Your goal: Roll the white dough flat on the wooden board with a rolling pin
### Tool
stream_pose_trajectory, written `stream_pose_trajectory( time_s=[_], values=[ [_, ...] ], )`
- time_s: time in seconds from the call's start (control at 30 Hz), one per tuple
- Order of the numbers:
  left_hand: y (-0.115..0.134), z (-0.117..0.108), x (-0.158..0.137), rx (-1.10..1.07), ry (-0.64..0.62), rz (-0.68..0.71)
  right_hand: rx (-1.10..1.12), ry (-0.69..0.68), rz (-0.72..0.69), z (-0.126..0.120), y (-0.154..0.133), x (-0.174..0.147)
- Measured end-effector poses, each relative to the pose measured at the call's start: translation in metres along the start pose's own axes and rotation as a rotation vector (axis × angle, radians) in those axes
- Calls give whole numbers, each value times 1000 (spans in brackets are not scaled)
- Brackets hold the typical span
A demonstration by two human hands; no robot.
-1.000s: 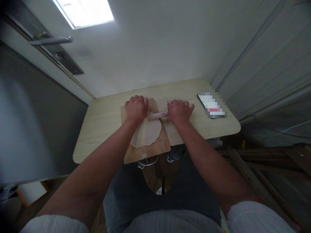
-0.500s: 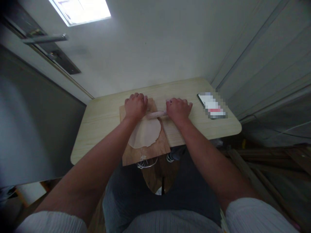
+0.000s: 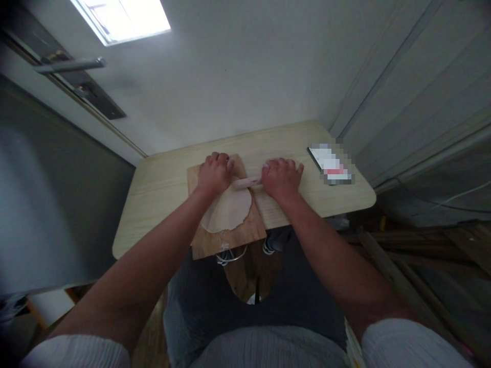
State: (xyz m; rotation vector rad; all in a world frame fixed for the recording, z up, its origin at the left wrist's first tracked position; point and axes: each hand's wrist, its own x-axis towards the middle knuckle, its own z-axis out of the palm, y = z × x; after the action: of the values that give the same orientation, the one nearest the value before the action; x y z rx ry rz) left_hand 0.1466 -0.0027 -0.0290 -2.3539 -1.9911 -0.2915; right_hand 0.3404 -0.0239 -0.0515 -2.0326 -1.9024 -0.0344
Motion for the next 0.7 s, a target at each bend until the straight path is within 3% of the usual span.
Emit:
stream_pose_trajectory(
  time_s=[0.7],
  values=[
    [7, -5, -22, -32, 18, 14, 74, 91, -56, 4, 10, -27]
  ],
)
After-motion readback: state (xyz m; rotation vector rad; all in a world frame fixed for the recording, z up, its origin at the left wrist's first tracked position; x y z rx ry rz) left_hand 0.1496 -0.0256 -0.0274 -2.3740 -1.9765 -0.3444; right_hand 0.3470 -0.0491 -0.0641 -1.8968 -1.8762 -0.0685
